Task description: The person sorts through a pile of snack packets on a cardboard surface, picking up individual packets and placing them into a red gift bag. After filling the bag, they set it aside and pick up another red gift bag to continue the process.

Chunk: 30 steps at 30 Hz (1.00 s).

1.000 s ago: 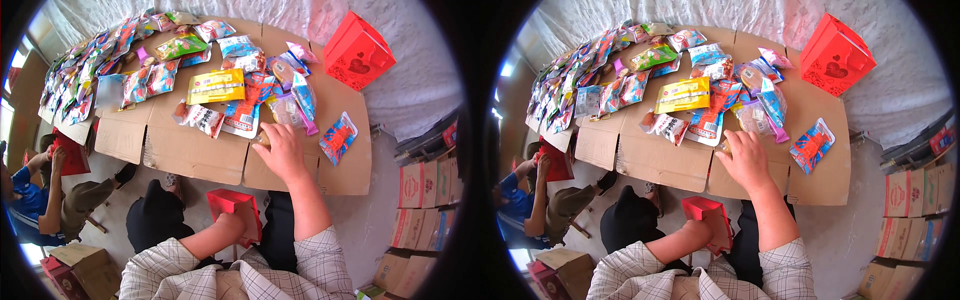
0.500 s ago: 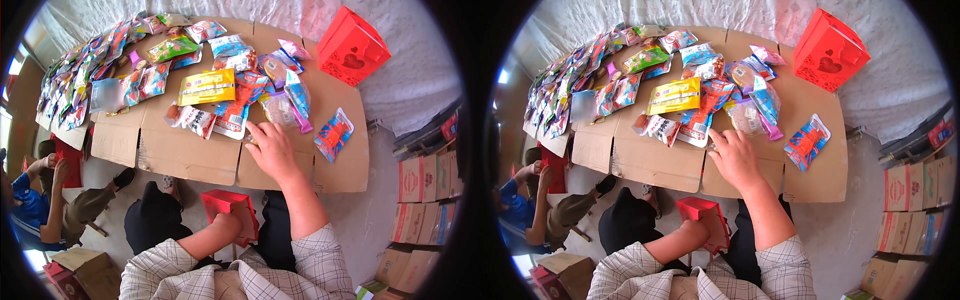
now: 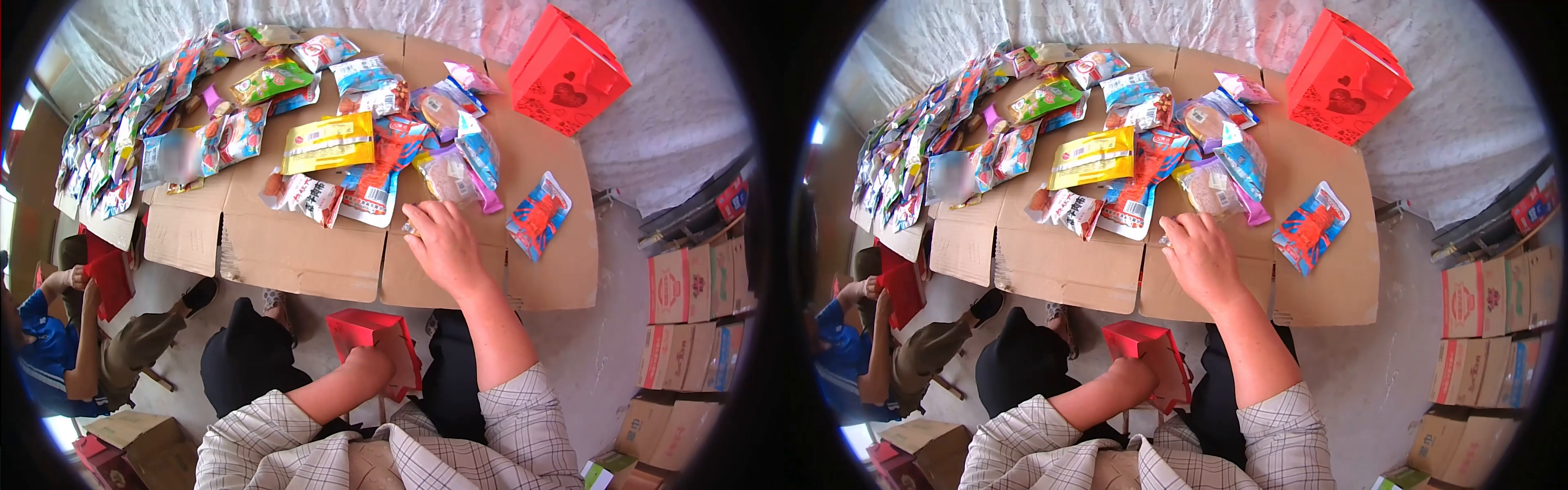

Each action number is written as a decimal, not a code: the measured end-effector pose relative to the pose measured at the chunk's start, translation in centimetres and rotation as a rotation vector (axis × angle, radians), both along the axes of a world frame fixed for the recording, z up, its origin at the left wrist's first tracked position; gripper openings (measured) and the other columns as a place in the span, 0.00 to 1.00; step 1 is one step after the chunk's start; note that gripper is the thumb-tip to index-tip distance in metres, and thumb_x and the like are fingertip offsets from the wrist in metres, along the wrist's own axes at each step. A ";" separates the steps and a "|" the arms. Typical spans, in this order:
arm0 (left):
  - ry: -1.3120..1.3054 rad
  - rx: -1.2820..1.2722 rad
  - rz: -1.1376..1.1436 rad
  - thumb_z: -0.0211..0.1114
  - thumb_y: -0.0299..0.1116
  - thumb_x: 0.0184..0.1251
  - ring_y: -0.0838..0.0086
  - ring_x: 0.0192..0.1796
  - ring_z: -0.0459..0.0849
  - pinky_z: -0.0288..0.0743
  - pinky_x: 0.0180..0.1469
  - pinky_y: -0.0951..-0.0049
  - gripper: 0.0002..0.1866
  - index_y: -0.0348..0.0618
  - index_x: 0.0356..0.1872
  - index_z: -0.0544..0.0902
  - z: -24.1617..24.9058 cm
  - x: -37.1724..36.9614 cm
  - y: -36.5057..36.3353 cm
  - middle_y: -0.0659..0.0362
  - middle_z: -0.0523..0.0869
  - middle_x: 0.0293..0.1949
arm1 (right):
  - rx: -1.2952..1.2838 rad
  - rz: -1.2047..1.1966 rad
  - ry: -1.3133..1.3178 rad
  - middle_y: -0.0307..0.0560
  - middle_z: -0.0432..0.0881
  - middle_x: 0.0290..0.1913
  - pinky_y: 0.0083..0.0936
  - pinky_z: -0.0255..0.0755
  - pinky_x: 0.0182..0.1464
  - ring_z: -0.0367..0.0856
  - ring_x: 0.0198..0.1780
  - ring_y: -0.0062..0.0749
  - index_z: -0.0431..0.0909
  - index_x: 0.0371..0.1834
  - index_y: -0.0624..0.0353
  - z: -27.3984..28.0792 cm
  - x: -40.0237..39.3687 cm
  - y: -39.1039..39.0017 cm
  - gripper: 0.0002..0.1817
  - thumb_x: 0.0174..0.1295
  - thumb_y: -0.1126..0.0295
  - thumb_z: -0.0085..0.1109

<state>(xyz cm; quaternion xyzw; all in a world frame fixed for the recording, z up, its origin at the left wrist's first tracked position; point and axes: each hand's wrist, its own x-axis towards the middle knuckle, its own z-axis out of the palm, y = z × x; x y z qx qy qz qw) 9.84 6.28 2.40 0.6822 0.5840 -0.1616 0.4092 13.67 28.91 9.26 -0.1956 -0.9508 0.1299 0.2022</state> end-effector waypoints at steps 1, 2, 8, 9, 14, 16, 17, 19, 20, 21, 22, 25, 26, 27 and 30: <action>0.005 -0.006 -0.007 0.65 0.36 0.62 0.57 0.47 0.91 0.85 0.45 0.58 0.11 0.47 0.41 0.91 0.0 0.0 0.0 0.53 0.91 0.42 | 0.001 -0.016 0.015 0.44 0.80 0.49 0.35 0.74 0.56 0.76 0.52 0.41 0.79 0.57 0.57 -0.1 0.1 0.1 0.25 0.53 0.72 0.71; 0.009 -0.013 -0.013 0.65 0.36 0.62 0.57 0.47 0.91 0.85 0.45 0.57 0.11 0.47 0.41 0.90 0.0 0.1 0.0 0.53 0.91 0.43 | 0.001 -0.032 0.030 0.44 0.80 0.49 0.36 0.74 0.56 0.76 0.52 0.41 0.79 0.56 0.57 -0.2 0.2 0.2 0.25 0.53 0.72 0.71; 0.016 -0.067 -0.003 0.66 0.32 0.62 0.59 0.51 0.90 0.84 0.47 0.58 0.12 0.46 0.44 0.90 1.0 0.0 0.4 0.54 0.91 0.47 | -0.015 -0.075 0.025 0.44 0.81 0.50 0.36 0.74 0.57 0.77 0.53 0.43 0.79 0.57 0.58 0.3 0.9 0.8 0.24 0.54 0.73 0.70; 0.015 -0.066 -0.003 0.66 0.32 0.62 0.59 0.51 0.90 0.84 0.47 0.58 0.12 0.46 0.44 0.90 1.1 -0.1 0.4 0.54 0.91 0.47 | -0.014 -0.075 0.025 0.44 0.81 0.50 0.36 0.74 0.57 0.77 0.53 0.43 0.79 0.57 0.58 0.3 0.9 0.8 0.24 0.54 0.73 0.70; 0.016 -0.050 -0.021 0.66 0.32 0.62 0.59 0.51 0.90 0.84 0.48 0.59 0.12 0.46 0.44 0.90 1.2 -0.2 0.4 0.53 0.91 0.47 | -0.022 -0.011 0.064 0.45 0.82 0.52 0.36 0.74 0.59 0.77 0.55 0.44 0.79 0.56 0.59 0.3 0.8 0.5 0.23 0.55 0.73 0.68; 0.013 -0.019 -0.022 0.66 0.34 0.62 0.58 0.48 0.90 0.85 0.46 0.58 0.11 0.46 0.42 0.91 0.3 -0.1 0.0 0.53 0.91 0.44 | -0.019 -0.005 0.066 0.46 0.82 0.52 0.36 0.74 0.59 0.77 0.55 0.44 0.79 0.56 0.59 0.4 0.6 0.4 0.23 0.55 0.73 0.68; 0.009 0.013 -0.024 0.66 0.35 0.61 0.57 0.46 0.91 0.85 0.44 0.56 0.10 0.47 0.40 0.91 -0.1 -0.1 -0.2 0.53 0.91 0.42 | -0.016 0.001 0.068 0.46 0.82 0.52 0.37 0.74 0.59 0.77 0.56 0.44 0.79 0.56 0.60 0.4 0.5 0.4 0.23 0.55 0.73 0.68; 0.010 0.020 -0.028 0.66 0.35 0.62 0.57 0.46 0.91 0.85 0.43 0.56 0.10 0.47 0.40 0.91 -0.6 0.0 -0.4 0.53 0.91 0.42 | -0.005 0.000 0.075 0.47 0.82 0.53 0.37 0.74 0.60 0.77 0.56 0.44 0.79 0.56 0.60 0.1 0.4 0.4 0.23 0.55 0.73 0.68; 0.012 0.026 -0.033 0.66 0.35 0.62 0.57 0.46 0.91 0.85 0.43 0.56 0.10 0.47 0.40 0.91 -0.7 -0.1 -0.4 0.53 0.91 0.42 | 0.003 -0.002 0.082 0.47 0.81 0.53 0.37 0.74 0.60 0.77 0.56 0.44 0.78 0.57 0.60 -0.1 0.3 0.4 0.24 0.55 0.73 0.68; 0.012 0.027 -0.030 0.66 0.35 0.62 0.57 0.46 0.91 0.85 0.43 0.56 0.10 0.47 0.40 0.91 -0.5 -0.1 -0.4 0.53 0.91 0.42 | 0.004 0.000 0.082 0.47 0.81 0.53 0.37 0.74 0.60 0.77 0.56 0.44 0.78 0.57 0.60 0.0 0.2 0.3 0.24 0.55 0.73 0.68; 0.009 0.018 -0.031 0.66 0.35 0.61 0.57 0.46 0.91 0.85 0.44 0.56 0.10 0.47 0.41 0.91 -0.1 -0.2 -0.3 0.53 0.91 0.42 | 0.005 -0.004 0.094 0.47 0.81 0.54 0.36 0.73 0.60 0.77 0.57 0.44 0.78 0.57 0.61 0.0 0.1 0.3 0.24 0.55 0.73 0.69; -0.003 -0.009 -0.027 0.66 0.34 0.61 0.57 0.47 0.91 0.85 0.45 0.57 0.10 0.46 0.41 0.91 0.2 -0.4 -0.1 0.52 0.91 0.42 | 0.006 -0.022 0.098 0.47 0.81 0.54 0.36 0.73 0.61 0.76 0.57 0.44 0.77 0.58 0.61 0.2 -0.3 0.0 0.25 0.54 0.73 0.69; -0.012 -0.028 -0.025 0.66 0.33 0.61 0.57 0.47 0.91 0.85 0.45 0.57 0.10 0.46 0.41 0.91 0.2 -0.4 -0.1 0.52 0.91 0.42 | 0.007 -0.037 0.090 0.47 0.80 0.54 0.36 0.73 0.61 0.76 0.57 0.45 0.77 0.58 0.60 0.2 -0.4 -0.1 0.26 0.54 0.73 0.70; -0.012 -0.028 -0.020 0.66 0.33 0.61 0.57 0.47 0.91 0.85 0.45 0.57 0.10 0.46 0.41 0.91 0.3 -0.5 -0.1 0.52 0.91 0.42 | 0.007 -0.033 0.091 0.47 0.80 0.54 0.36 0.73 0.61 0.76 0.57 0.45 0.77 0.58 0.60 0.1 -0.4 -0.1 0.26 0.54 0.73 0.70; -0.017 -0.023 -0.017 0.66 0.33 0.62 0.56 0.48 0.91 0.85 0.46 0.58 0.10 0.46 0.42 0.91 0.7 -0.6 -0.2 0.52 0.91 0.43 | -0.022 -0.022 0.041 0.48 0.80 0.52 0.37 0.73 0.60 0.76 0.56 0.45 0.77 0.58 0.60 -0.2 -0.8 -0.1 0.26 0.55 0.73 0.70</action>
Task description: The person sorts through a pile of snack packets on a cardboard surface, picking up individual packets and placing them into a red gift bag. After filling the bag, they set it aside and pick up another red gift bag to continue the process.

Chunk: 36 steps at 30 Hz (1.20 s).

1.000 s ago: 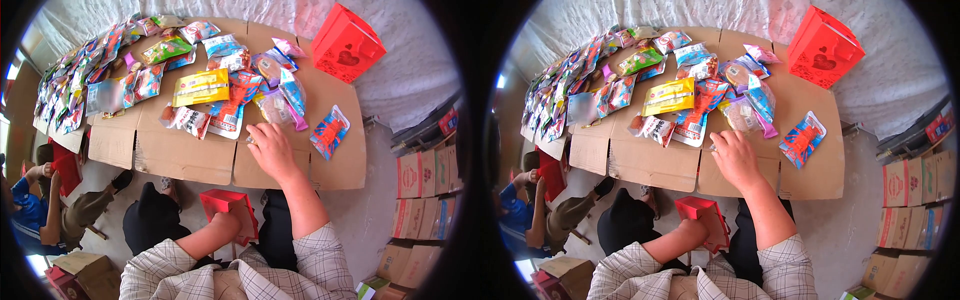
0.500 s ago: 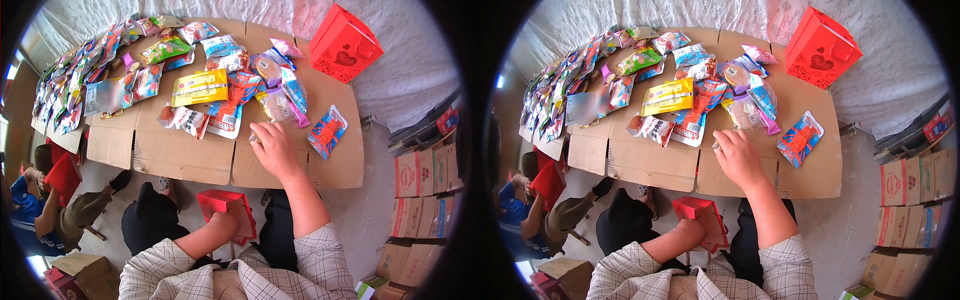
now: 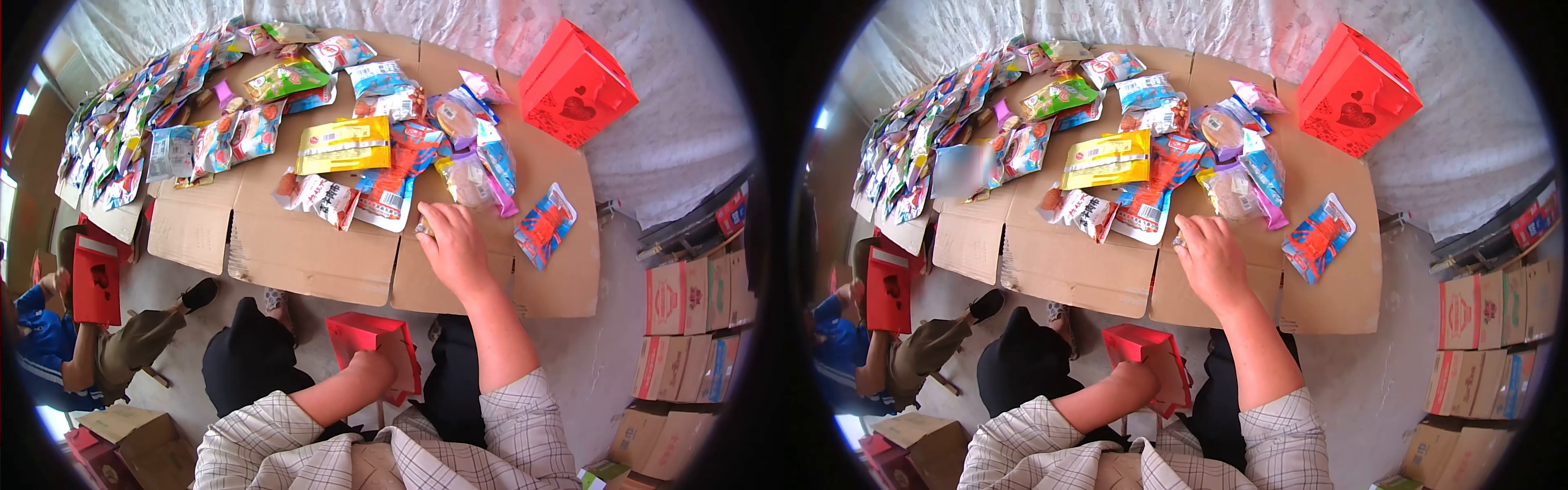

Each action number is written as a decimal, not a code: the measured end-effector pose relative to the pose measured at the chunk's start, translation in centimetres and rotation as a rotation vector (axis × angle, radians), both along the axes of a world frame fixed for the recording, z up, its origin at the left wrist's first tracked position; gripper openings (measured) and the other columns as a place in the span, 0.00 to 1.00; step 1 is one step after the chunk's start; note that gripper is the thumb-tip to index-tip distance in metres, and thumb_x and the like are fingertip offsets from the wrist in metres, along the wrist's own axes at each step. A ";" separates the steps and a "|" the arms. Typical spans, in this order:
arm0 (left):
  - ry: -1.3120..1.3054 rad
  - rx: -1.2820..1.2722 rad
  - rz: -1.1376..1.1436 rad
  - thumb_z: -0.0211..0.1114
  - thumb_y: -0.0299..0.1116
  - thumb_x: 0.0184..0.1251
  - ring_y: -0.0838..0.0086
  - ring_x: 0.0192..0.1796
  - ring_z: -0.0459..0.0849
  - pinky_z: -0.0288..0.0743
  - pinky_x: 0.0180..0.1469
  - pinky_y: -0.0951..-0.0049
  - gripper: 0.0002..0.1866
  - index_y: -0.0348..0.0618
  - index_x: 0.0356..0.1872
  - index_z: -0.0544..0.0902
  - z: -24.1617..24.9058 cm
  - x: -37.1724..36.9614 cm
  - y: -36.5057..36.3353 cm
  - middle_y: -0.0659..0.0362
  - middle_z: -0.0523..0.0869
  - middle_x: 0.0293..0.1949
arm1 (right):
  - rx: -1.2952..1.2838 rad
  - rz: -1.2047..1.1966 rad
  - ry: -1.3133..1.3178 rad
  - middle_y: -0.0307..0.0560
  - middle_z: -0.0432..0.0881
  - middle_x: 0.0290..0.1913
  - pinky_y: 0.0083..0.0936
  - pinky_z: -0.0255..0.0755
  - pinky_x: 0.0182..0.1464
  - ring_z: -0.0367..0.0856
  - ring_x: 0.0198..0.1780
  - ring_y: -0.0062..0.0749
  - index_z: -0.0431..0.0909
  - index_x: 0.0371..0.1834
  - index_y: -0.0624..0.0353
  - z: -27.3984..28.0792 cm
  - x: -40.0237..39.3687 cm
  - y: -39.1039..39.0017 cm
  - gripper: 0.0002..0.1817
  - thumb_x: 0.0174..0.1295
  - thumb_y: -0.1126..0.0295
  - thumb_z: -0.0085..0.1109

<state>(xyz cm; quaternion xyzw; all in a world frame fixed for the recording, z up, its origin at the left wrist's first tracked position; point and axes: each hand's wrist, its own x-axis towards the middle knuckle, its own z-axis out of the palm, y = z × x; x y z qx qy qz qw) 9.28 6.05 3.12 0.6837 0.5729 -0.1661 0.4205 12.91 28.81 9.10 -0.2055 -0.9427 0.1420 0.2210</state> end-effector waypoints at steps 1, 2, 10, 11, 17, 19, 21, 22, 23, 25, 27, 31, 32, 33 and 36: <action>-0.004 -0.003 0.008 0.66 0.33 0.62 0.56 0.48 0.91 0.85 0.46 0.58 0.10 0.46 0.42 0.91 0.0 0.0 -0.1 0.52 0.91 0.44 | 0.015 -0.005 0.010 0.48 0.80 0.51 0.37 0.73 0.59 0.76 0.55 0.45 0.77 0.58 0.60 0.1 -0.2 0.0 0.26 0.54 0.73 0.70; -0.008 -0.005 0.016 0.66 0.33 0.62 0.56 0.48 0.91 0.85 0.46 0.57 0.10 0.45 0.42 0.91 0.0 -0.1 -0.1 0.52 0.91 0.44 | 0.031 -0.010 0.021 0.48 0.80 0.51 0.38 0.73 0.59 0.76 0.55 0.45 0.77 0.58 0.60 0.2 -0.5 -0.1 0.26 0.54 0.73 0.70; 0.020 -0.093 -0.016 0.69 0.39 0.62 0.59 0.54 0.89 0.83 0.51 0.59 0.15 0.47 0.48 0.90 0.9 -0.3 0.1 0.54 0.90 0.51 | 0.034 -0.041 0.027 0.48 0.80 0.52 0.38 0.73 0.59 0.76 0.56 0.46 0.77 0.58 0.59 0.0 -1.5 -0.4 0.26 0.54 0.73 0.70; 0.029 -0.090 -0.019 0.69 0.40 0.62 0.60 0.54 0.89 0.83 0.52 0.59 0.16 0.47 0.49 0.89 0.7 -0.3 -0.1 0.54 0.90 0.51 | 0.034 -0.045 0.035 0.49 0.80 0.52 0.39 0.73 0.59 0.76 0.56 0.47 0.77 0.58 0.60 -0.1 -1.6 -0.4 0.26 0.54 0.73 0.71; -0.035 -0.027 0.026 0.67 0.35 0.62 0.58 0.49 0.90 0.85 0.46 0.58 0.11 0.46 0.43 0.91 0.7 -0.6 -0.8 0.52 0.91 0.45 | 0.019 -0.069 0.058 0.52 0.81 0.51 0.40 0.74 0.59 0.78 0.55 0.49 0.78 0.57 0.61 -0.3 -1.8 -0.1 0.25 0.53 0.74 0.69; -0.037 -0.039 0.043 0.68 0.37 0.62 0.58 0.50 0.90 0.85 0.47 0.58 0.12 0.46 0.44 0.90 0.7 -0.4 -0.9 0.53 0.90 0.46 | 0.028 -0.092 0.076 0.53 0.82 0.51 0.42 0.73 0.58 0.78 0.54 0.51 0.77 0.57 0.62 0.0 -2.0 0.0 0.24 0.54 0.75 0.68; -0.037 -0.049 0.066 0.69 0.39 0.62 0.59 0.51 0.90 0.85 0.48 0.58 0.14 0.47 0.45 0.90 0.5 -0.3 -1.0 0.53 0.90 0.47 | 0.040 -0.102 0.109 0.54 0.81 0.51 0.43 0.73 0.58 0.78 0.54 0.52 0.77 0.57 0.62 0.1 -2.2 0.3 0.24 0.54 0.75 0.68; -0.037 -0.069 0.055 0.70 0.40 0.62 0.59 0.52 0.89 0.84 0.49 0.58 0.15 0.47 0.47 0.90 0.1 -0.1 -1.1 0.53 0.90 0.49 | 0.051 -0.127 0.141 0.54 0.81 0.51 0.43 0.73 0.58 0.78 0.54 0.52 0.77 0.56 0.62 0.2 -2.3 0.4 0.23 0.55 0.75 0.67; -0.039 -0.090 0.046 0.70 0.42 0.62 0.59 0.54 0.89 0.84 0.50 0.58 0.17 0.48 0.49 0.90 -0.1 0.0 -1.0 0.53 0.89 0.51 | 0.028 -0.127 0.167 0.55 0.81 0.51 0.43 0.72 0.59 0.78 0.55 0.53 0.77 0.56 0.62 0.3 -2.4 0.4 0.22 0.56 0.76 0.65; -0.068 -0.141 0.069 0.72 0.41 0.61 0.58 0.57 0.87 0.81 0.53 0.56 0.21 0.46 0.55 0.86 -0.1 -0.2 -0.8 0.53 0.88 0.54 | 0.048 -0.124 0.195 0.56 0.81 0.52 0.43 0.72 0.59 0.78 0.55 0.53 0.77 0.56 0.62 0.4 -2.8 0.4 0.21 0.57 0.76 0.64; -0.102 -0.193 0.091 0.73 0.39 0.60 0.56 0.60 0.85 0.79 0.56 0.53 0.27 0.45 0.61 0.82 -0.2 -0.2 -0.6 0.52 0.87 0.57 | 0.064 -0.146 0.230 0.56 0.81 0.52 0.43 0.71 0.61 0.78 0.56 0.52 0.77 0.56 0.63 0.3 -3.3 0.1 0.21 0.57 0.77 0.60; -0.139 -0.303 0.226 0.74 0.43 0.60 0.47 0.63 0.81 0.75 0.61 0.47 0.46 0.42 0.76 0.59 -3.8 1.4 -0.3 0.42 0.82 0.62 | 0.080 -0.085 0.235 0.56 0.80 0.54 0.45 0.70 0.63 0.76 0.57 0.53 0.75 0.57 0.63 -0.1 -4.5 -0.7 0.24 0.54 0.79 0.60; -0.099 -0.319 0.192 0.74 0.44 0.61 0.44 0.64 0.80 0.74 0.62 0.45 0.52 0.41 0.79 0.51 -4.7 1.8 0.0 0.39 0.80 0.63 | 0.111 -0.053 0.238 0.56 0.79 0.55 0.46 0.69 0.63 0.76 0.58 0.54 0.75 0.58 0.63 -0.3 -4.9 -0.9 0.24 0.54 0.79 0.61; -0.085 -0.341 0.146 0.73 0.45 0.62 0.40 0.66 0.77 0.70 0.66 0.44 0.47 0.42 0.78 0.59 -4.4 1.7 0.3 0.40 0.77 0.67 | 0.142 -0.021 0.242 0.57 0.78 0.56 0.46 0.69 0.63 0.75 0.59 0.54 0.74 0.58 0.63 -0.4 -5.3 -1.3 0.25 0.53 0.79 0.61; -0.024 -0.183 0.416 0.75 0.40 0.57 0.49 0.62 0.82 0.77 0.55 0.43 0.33 0.44 0.65 0.80 -3.3 2.0 0.0 0.51 0.78 0.67 | 0.168 0.036 0.220 0.57 0.77 0.58 0.47 0.68 0.64 0.74 0.60 0.55 0.73 0.59 0.63 -0.3 -6.8 -3.2 0.26 0.53 0.79 0.61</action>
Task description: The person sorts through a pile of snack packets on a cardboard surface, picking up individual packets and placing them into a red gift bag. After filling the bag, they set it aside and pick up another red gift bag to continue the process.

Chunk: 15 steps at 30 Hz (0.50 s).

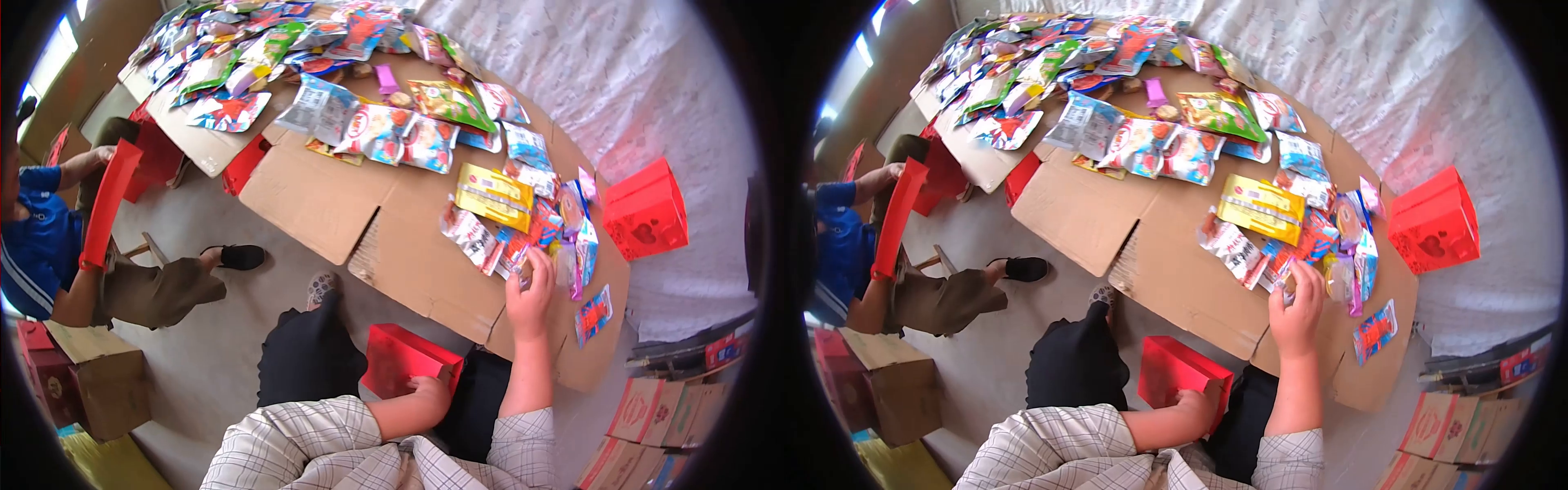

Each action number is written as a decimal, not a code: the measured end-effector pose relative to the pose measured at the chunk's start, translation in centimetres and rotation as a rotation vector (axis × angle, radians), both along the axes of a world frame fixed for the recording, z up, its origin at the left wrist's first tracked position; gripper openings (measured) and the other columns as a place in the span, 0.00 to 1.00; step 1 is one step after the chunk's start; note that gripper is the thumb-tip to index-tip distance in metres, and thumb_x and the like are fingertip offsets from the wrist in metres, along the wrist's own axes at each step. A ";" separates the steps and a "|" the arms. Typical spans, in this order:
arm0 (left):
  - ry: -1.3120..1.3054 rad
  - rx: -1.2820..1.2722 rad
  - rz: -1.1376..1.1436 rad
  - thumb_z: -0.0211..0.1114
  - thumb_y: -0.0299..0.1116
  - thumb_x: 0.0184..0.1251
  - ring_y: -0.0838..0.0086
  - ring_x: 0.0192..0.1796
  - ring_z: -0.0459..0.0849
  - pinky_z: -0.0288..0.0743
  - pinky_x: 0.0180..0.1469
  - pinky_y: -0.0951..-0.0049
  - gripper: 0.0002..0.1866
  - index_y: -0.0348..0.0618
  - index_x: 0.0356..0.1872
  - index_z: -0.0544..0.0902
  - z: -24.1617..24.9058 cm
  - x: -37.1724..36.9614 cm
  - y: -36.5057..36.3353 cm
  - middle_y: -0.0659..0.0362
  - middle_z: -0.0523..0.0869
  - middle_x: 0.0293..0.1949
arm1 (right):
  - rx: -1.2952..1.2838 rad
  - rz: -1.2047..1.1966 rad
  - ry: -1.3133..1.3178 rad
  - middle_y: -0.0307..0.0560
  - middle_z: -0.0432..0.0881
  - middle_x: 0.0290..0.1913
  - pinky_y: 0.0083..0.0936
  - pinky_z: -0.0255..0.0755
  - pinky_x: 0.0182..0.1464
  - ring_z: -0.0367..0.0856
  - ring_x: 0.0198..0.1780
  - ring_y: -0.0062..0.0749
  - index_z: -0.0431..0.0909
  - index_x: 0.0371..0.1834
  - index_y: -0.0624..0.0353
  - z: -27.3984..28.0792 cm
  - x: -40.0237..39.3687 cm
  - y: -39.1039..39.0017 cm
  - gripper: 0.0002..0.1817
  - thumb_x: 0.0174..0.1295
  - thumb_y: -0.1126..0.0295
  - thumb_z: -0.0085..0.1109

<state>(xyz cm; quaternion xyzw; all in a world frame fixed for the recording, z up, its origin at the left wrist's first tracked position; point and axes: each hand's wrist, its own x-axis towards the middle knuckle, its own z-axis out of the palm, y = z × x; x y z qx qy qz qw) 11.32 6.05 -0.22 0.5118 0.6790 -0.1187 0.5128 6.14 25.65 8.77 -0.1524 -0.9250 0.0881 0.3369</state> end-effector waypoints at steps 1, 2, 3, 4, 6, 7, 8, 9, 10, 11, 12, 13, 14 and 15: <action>-0.002 0.008 0.018 0.75 0.40 0.57 0.49 0.62 0.82 0.77 0.55 0.43 0.33 0.44 0.65 0.80 -0.5 0.4 0.3 0.51 0.78 0.67 | 0.017 0.036 -0.020 0.57 0.77 0.59 0.47 0.69 0.64 0.74 0.60 0.56 0.73 0.59 0.63 0.1 -0.5 -0.7 0.26 0.54 0.78 0.63; -0.014 -0.057 -0.158 0.75 0.40 0.57 0.47 0.61 0.82 0.77 0.57 0.42 0.35 0.44 0.68 0.77 -1.4 0.7 0.8 0.49 0.74 0.70 | 0.027 0.056 -0.019 0.57 0.77 0.59 0.47 0.69 0.64 0.74 0.60 0.56 0.73 0.59 0.63 0.2 -0.9 -1.5 0.26 0.54 0.78 0.63; -0.024 -0.121 -0.329 0.75 0.39 0.57 0.44 0.61 0.82 0.77 0.58 0.42 0.38 0.44 0.71 0.74 -2.5 1.0 1.6 0.48 0.70 0.74 | 0.060 0.122 -0.039 0.57 0.77 0.59 0.47 0.69 0.64 0.75 0.60 0.56 0.73 0.60 0.62 0.2 -1.4 -2.2 0.27 0.54 0.78 0.64; -0.024 -0.114 -0.308 0.75 0.39 0.57 0.44 0.61 0.82 0.77 0.58 0.42 0.38 0.44 0.71 0.74 -3.6 1.8 2.3 0.48 0.70 0.74 | 0.090 0.185 -0.060 0.56 0.77 0.59 0.48 0.70 0.63 0.75 0.60 0.56 0.73 0.60 0.61 0.4 -2.3 -3.0 0.27 0.54 0.78 0.65; -0.010 -0.212 -0.472 0.74 0.40 0.58 0.42 0.60 0.82 0.76 0.60 0.40 0.39 0.44 0.73 0.72 -5.4 3.4 3.0 0.46 0.61 0.78 | 0.106 0.250 -0.080 0.55 0.77 0.59 0.47 0.72 0.62 0.75 0.59 0.56 0.74 0.60 0.58 2.2 -5.0 -4.9 0.28 0.52 0.80 0.66; -0.009 -0.117 -0.515 0.75 0.39 0.57 0.43 0.59 0.83 0.76 0.59 0.40 0.36 0.44 0.69 0.77 -2.2 1.4 1.8 0.45 0.70 0.73 | 0.155 0.316 -0.131 0.55 0.77 0.59 0.46 0.72 0.62 0.75 0.59 0.56 0.74 0.60 0.56 3.0 -6.3 -5.2 0.29 0.52 0.81 0.66; -0.012 -0.108 -0.517 0.75 0.39 0.57 0.43 0.59 0.83 0.76 0.59 0.40 0.36 0.44 0.69 0.77 -2.3 1.6 2.0 0.45 0.70 0.73 | 0.207 0.382 -0.184 0.55 0.76 0.59 0.46 0.73 0.61 0.75 0.59 0.56 0.74 0.60 0.55 3.8 -7.8 -5.2 0.30 0.51 0.82 0.66; -0.002 -0.175 -0.557 0.69 0.45 0.62 0.46 0.64 0.80 0.71 0.64 0.43 0.32 0.48 0.68 0.78 -2.7 2.2 2.6 0.52 0.75 0.71 | 0.265 0.413 -0.191 0.55 0.76 0.59 0.46 0.73 0.61 0.75 0.59 0.55 0.74 0.61 0.55 4.9 -9.7 -4.9 0.29 0.52 0.81 0.66; 0.009 -0.243 -0.596 0.62 0.52 0.66 0.48 0.69 0.76 0.67 0.70 0.47 0.30 0.53 0.67 0.79 -2.8 2.4 3.1 0.59 0.79 0.68 | 0.289 0.435 -0.165 0.55 0.76 0.58 0.46 0.73 0.61 0.76 0.59 0.55 0.75 0.60 0.55 5.9 -11.9 -4.7 0.29 0.52 0.81 0.65; 0.009 -0.234 -0.593 0.62 0.52 0.66 0.48 0.69 0.76 0.67 0.70 0.47 0.30 0.53 0.67 0.79 -2.6 2.3 3.1 0.59 0.79 0.68 | 0.312 0.457 -0.138 0.55 0.77 0.57 0.45 0.73 0.61 0.76 0.59 0.55 0.75 0.60 0.55 6.9 -14.2 -4.3 0.28 0.53 0.80 0.65; -0.004 -0.149 -0.557 0.69 0.45 0.60 0.46 0.63 0.80 0.72 0.63 0.43 0.29 0.46 0.62 0.82 -2.0 2.0 2.9 0.52 0.83 0.61 | 0.287 0.454 -0.145 0.55 0.77 0.56 0.45 0.73 0.61 0.76 0.59 0.54 0.75 0.60 0.56 7.7 -16.4 -3.9 0.27 0.54 0.80 0.65; -0.017 -0.067 -0.519 0.76 0.38 0.53 0.43 0.57 0.85 0.78 0.56 0.39 0.29 0.40 0.58 0.85 -1.4 1.5 2.7 0.46 0.88 0.53 | 0.261 0.453 -0.150 0.55 0.77 0.56 0.44 0.72 0.61 0.76 0.59 0.54 0.75 0.61 0.56 8.4 -18.7 -3.5 0.27 0.55 0.79 0.64; -0.016 -0.063 -0.513 0.76 0.38 0.53 0.43 0.57 0.85 0.78 0.56 0.39 0.29 0.40 0.58 0.85 -0.5 0.8 2.5 0.46 0.88 0.53 | 0.203 0.465 -0.122 0.55 0.78 0.55 0.43 0.72 0.61 0.76 0.59 0.53 0.75 0.61 0.56 8.4 -21.1 -2.8 0.25 0.59 0.77 0.63; -0.018 -0.037 -0.504 0.75 0.38 0.53 0.44 0.56 0.85 0.78 0.55 0.39 0.28 0.40 0.58 0.85 0.7 0.0 2.3 0.45 0.88 0.53 | 0.131 0.466 -0.111 0.57 0.78 0.55 0.42 0.72 0.61 0.77 0.58 0.54 0.75 0.63 0.58 8.2 -23.5 -2.0 0.24 0.61 0.75 0.62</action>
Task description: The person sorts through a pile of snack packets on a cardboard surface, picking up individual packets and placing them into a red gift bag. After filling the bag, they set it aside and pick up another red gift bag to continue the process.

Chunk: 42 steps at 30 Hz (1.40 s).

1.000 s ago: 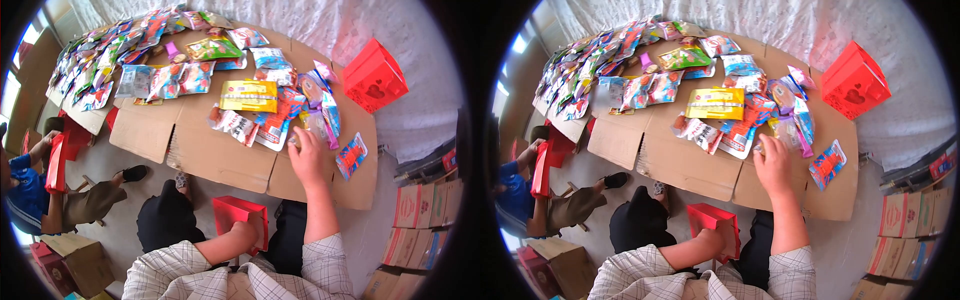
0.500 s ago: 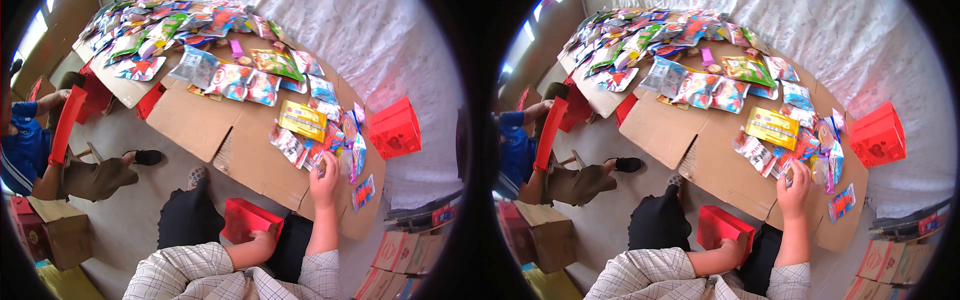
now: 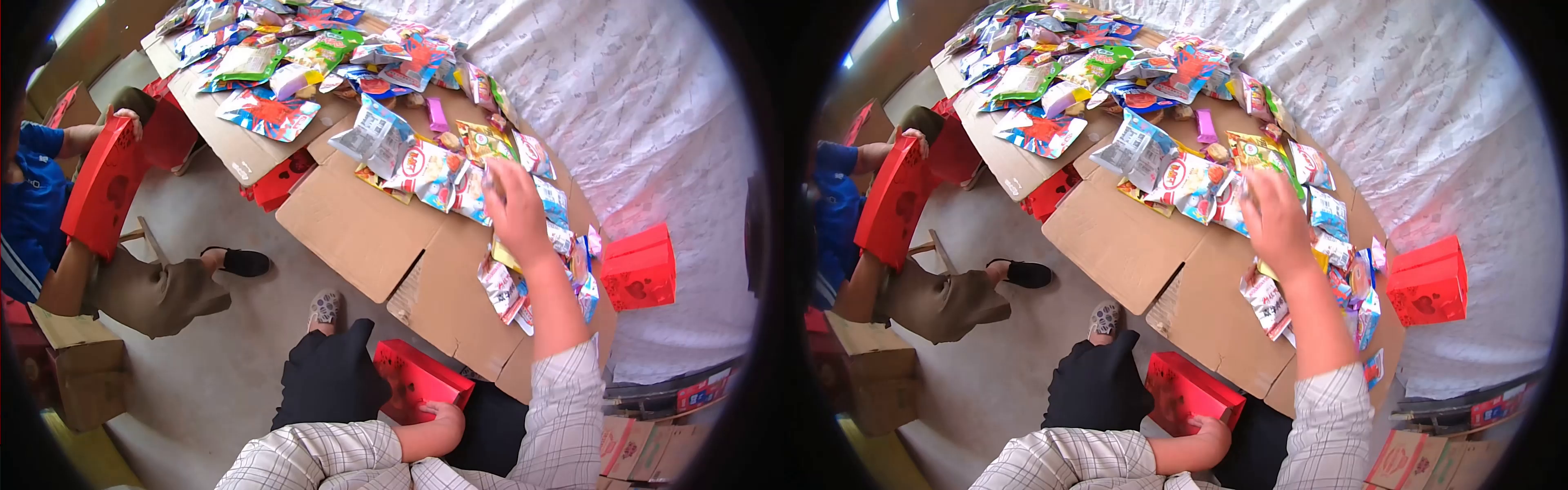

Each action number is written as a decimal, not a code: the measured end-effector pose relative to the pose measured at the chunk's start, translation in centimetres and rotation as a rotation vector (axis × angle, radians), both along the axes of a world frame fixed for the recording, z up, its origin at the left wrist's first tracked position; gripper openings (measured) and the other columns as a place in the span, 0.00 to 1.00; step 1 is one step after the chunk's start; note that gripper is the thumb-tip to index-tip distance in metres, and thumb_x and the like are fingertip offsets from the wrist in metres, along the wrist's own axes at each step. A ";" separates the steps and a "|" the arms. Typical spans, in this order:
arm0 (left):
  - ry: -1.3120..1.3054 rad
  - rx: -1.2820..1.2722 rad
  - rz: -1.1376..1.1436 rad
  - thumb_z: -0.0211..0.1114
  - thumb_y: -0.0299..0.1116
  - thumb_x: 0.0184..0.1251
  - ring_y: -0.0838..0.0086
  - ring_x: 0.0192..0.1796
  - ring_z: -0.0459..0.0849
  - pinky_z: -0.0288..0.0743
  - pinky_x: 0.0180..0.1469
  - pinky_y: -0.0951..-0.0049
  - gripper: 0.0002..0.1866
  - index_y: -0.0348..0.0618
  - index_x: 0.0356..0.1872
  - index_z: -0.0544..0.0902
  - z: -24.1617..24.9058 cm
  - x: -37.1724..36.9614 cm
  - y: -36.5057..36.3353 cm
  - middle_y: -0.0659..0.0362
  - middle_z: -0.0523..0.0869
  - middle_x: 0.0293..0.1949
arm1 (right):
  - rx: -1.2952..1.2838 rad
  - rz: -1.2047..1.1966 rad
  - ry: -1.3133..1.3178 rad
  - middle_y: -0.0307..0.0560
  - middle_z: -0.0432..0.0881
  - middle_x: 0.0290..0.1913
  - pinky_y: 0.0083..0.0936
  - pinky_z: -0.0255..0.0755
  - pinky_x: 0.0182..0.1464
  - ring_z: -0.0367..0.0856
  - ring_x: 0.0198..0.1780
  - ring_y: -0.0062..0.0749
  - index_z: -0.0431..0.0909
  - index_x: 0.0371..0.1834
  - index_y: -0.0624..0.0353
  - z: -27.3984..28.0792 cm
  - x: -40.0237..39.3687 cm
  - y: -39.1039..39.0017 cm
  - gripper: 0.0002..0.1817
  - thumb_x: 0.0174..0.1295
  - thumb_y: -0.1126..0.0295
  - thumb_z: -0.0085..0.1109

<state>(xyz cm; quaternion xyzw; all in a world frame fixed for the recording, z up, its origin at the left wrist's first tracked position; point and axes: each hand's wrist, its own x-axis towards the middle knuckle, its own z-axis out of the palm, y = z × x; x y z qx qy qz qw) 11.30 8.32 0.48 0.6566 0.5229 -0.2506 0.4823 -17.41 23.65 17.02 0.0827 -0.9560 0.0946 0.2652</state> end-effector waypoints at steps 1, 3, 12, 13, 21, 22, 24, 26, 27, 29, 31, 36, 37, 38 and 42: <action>-0.009 0.023 0.007 0.75 0.37 0.54 0.44 0.56 0.86 0.79 0.54 0.38 0.28 0.39 0.58 0.85 0.6 -0.7 -0.1 0.44 0.87 0.53 | -0.137 -0.036 -0.050 0.58 0.79 0.55 0.42 0.72 0.62 0.77 0.59 0.54 0.74 0.63 0.59 -0.1 -2.3 0.3 0.25 0.61 0.73 0.63; -0.005 0.044 0.027 0.72 0.35 0.56 0.42 0.55 0.86 0.79 0.53 0.37 0.26 0.39 0.58 0.85 -0.6 -0.1 0.3 0.43 0.87 0.53 | -0.277 -0.069 -0.095 0.58 0.79 0.55 0.41 0.72 0.62 0.78 0.59 0.54 0.74 0.63 0.60 -1.0 -6.8 1.5 0.25 0.61 0.72 0.64; 0.115 0.161 0.270 0.68 0.41 0.61 0.43 0.55 0.86 0.76 0.61 0.45 0.25 0.40 0.57 0.85 -0.4 -1.1 -1.2 0.43 0.87 0.54 | -0.098 -0.243 -0.311 0.57 0.83 0.52 0.40 0.75 0.59 0.82 0.56 0.52 0.78 0.59 0.56 -8.3 -15.4 5.3 0.25 0.55 0.69 0.70; 0.098 0.154 0.235 0.69 0.40 0.60 0.43 0.55 0.86 0.76 0.60 0.45 0.25 0.40 0.57 0.85 -0.4 -1.2 -1.2 0.43 0.87 0.53 | -0.098 -0.247 -0.311 0.57 0.83 0.52 0.40 0.75 0.59 0.82 0.56 0.52 0.78 0.59 0.56 -7.8 -15.0 5.0 0.25 0.55 0.69 0.70; -0.028 0.152 0.202 0.74 0.37 0.54 0.45 0.54 0.87 0.78 0.56 0.40 0.25 0.42 0.55 0.87 2.7 -3.3 -1.1 0.48 0.89 0.53 | -0.514 -0.191 -0.172 0.53 0.83 0.57 0.30 0.71 0.63 0.81 0.59 0.37 0.75 0.64 0.60 0.2 -2.7 2.8 0.28 0.60 0.69 0.68; -0.048 0.163 0.257 0.74 0.37 0.55 0.45 0.54 0.87 0.78 0.55 0.38 0.25 0.43 0.55 0.87 2.1 -3.0 -0.9 0.49 0.89 0.53 | -0.695 -0.192 -0.260 0.52 0.82 0.59 0.28 0.69 0.65 0.79 0.61 0.36 0.75 0.64 0.61 0.0 0.2 2.7 0.27 0.60 0.68 0.68; -0.056 0.211 0.384 0.73 0.36 0.56 0.45 0.56 0.86 0.77 0.53 0.34 0.24 0.44 0.56 0.87 0.5 -1.8 -0.6 0.50 0.88 0.56 | -0.685 -0.201 -0.327 0.47 0.82 0.56 0.28 0.66 0.68 0.77 0.61 0.31 0.76 0.64 0.61 -0.4 7.3 1.7 0.26 0.62 0.68 0.68; -0.051 0.270 0.461 0.71 0.36 0.60 0.49 0.59 0.84 0.77 0.53 0.37 0.23 0.45 0.57 0.86 1.6 -1.8 -1.5 0.53 0.86 0.59 | -1.138 -0.257 -0.629 0.42 0.80 0.57 0.24 0.75 0.56 0.78 0.56 0.25 0.72 0.67 0.62 0.6 14.9 -0.6 0.25 0.67 0.70 0.65; -0.056 0.290 0.461 0.69 0.37 0.63 0.53 0.62 0.83 0.78 0.54 0.41 0.21 0.45 0.57 0.86 3.1 -3.3 -1.9 0.56 0.85 0.60 | -1.156 -0.319 -0.626 0.42 0.80 0.57 0.24 0.75 0.56 0.78 0.56 0.25 0.72 0.67 0.62 0.0 18.9 -1.1 0.25 0.67 0.70 0.65; -0.136 0.289 0.341 0.69 0.37 0.63 0.58 0.61 0.84 0.79 0.55 0.51 0.18 0.46 0.54 0.88 3.6 -4.3 -2.3 0.55 0.87 0.57 | -1.387 -0.207 -0.738 0.42 0.80 0.57 0.22 0.77 0.51 0.78 0.54 0.21 0.71 0.68 0.61 -1.9 26.9 -2.3 0.25 0.70 0.69 0.63; -0.145 0.260 0.391 0.69 0.36 0.62 0.60 0.57 0.87 0.81 0.53 0.58 0.15 0.46 0.49 0.89 4.2 -4.5 -2.4 0.55 0.89 0.53 | -1.479 -0.346 -0.794 0.43 0.80 0.59 0.22 0.76 0.51 0.79 0.51 0.22 0.71 0.67 0.62 -3.1 33.2 -4.2 0.27 0.67 0.65 0.65; -0.178 0.400 0.238 0.68 0.39 0.63 0.59 0.49 0.90 0.83 0.48 0.58 0.12 0.47 0.44 0.90 4.5 -4.7 -4.2 0.56 0.91 0.45 | -1.706 -0.570 -0.660 0.42 0.81 0.56 0.24 0.75 0.54 0.79 0.51 0.23 0.71 0.67 0.62 -9.2 43.0 -9.2 0.25 0.69 0.65 0.63; -0.215 0.415 0.209 0.67 0.39 0.64 0.59 0.47 0.91 0.83 0.46 0.58 0.12 0.47 0.42 0.90 4.9 -4.9 -4.3 0.56 0.91 0.43 | -1.746 -0.580 -0.624 0.42 0.81 0.55 0.25 0.74 0.56 0.79 0.51 0.23 0.71 0.67 0.62 -10.5 43.6 -9.9 0.25 0.70 0.66 0.62; -0.202 0.404 0.212 0.66 0.41 0.66 0.59 0.46 0.91 0.84 0.46 0.58 0.12 0.47 0.41 0.91 5.6 -5.0 -4.4 0.53 0.91 0.41 | -1.818 -0.617 -0.558 0.42 0.79 0.57 0.24 0.72 0.59 0.77 0.55 0.23 0.70 0.69 0.61 -11.5 44.0 -10.4 0.26 0.71 0.67 0.62; -0.239 0.486 0.290 0.64 0.37 0.65 0.57 0.45 0.90 0.84 0.46 0.57 0.11 0.47 0.41 0.90 4.2 -4.9 -5.8 0.52 0.91 0.40 | -1.777 -0.579 -0.501 0.50 0.70 0.72 0.27 0.69 0.67 0.71 0.70 0.31 0.59 0.77 0.62 -10.4 42.4 -10.7 0.33 0.73 0.65 0.60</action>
